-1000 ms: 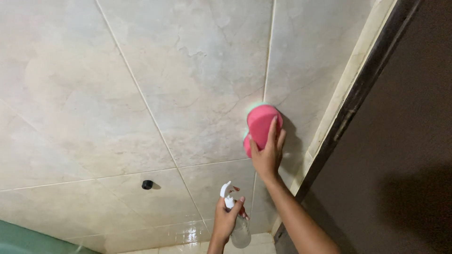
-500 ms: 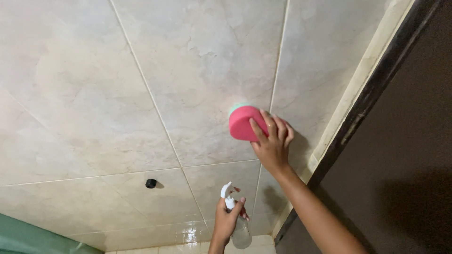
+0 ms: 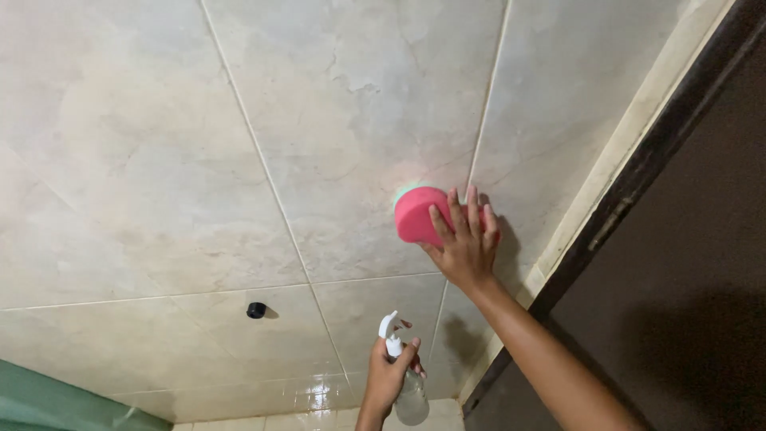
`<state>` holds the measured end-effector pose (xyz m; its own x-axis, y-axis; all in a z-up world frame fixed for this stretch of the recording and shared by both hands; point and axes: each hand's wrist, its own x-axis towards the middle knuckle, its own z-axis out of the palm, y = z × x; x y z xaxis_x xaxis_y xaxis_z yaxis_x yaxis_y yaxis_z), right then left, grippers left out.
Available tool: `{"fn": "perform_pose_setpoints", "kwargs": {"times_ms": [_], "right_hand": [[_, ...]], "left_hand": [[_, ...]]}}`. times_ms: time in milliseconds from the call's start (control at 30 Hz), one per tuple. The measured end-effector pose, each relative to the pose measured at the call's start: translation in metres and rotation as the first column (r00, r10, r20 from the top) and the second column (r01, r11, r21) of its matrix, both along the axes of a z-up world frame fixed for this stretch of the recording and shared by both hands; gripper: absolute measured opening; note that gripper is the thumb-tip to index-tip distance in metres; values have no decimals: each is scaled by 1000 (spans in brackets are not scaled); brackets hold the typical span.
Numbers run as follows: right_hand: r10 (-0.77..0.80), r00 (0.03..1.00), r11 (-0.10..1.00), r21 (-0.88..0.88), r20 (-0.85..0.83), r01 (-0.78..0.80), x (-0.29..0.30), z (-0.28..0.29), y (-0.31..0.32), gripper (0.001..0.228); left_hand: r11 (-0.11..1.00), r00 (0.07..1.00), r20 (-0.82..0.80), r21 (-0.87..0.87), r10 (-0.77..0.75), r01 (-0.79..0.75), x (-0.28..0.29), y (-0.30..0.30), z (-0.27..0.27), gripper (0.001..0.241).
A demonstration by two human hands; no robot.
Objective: The person sprays a cleaning solution onto a tiled wall and scrubs the surface with a pink sponge. They repeatedly apply the spray and wipe the tiles in a circular motion to clean the area.
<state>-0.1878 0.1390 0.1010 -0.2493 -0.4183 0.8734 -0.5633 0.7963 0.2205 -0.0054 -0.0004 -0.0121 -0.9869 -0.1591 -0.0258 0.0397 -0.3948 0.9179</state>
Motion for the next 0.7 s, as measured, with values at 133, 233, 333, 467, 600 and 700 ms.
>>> {"fn": "perform_pose_setpoints", "kwargs": {"times_ms": [133, 233, 333, 467, 600, 700], "right_hand": [[-109, 994, 994, 2, -1, 109, -17, -14, -13, 85], [-98, 994, 994, -45, -47, 95, -32, -22, -20, 89], [-57, 996, 995, -81, -71, 51, -47, -32, -24, 94], [-72, 994, 995, -73, -84, 66, -64, -39, -23, 97], [-45, 992, 999, -19, -119, 43, -79, -51, -16, 98], [-70, 973, 996, -64, -220, 57, -76, -44, -20, 96]], "left_hand": [[999, 1000, 4, -50, 22, -22, -8, -4, 5, 34], [999, 1000, -24, -33, 14, -15, -19, -7, 5, 35], [998, 999, -13, -50, 31, -31, -22, -12, 9, 36], [996, 999, 22, -77, 36, -34, -36, -17, 9, 36], [993, 998, 54, -117, 41, -34, -50, -21, -2, 34], [995, 999, 33, -94, 34, -30, -55, -22, -2, 34]]}}
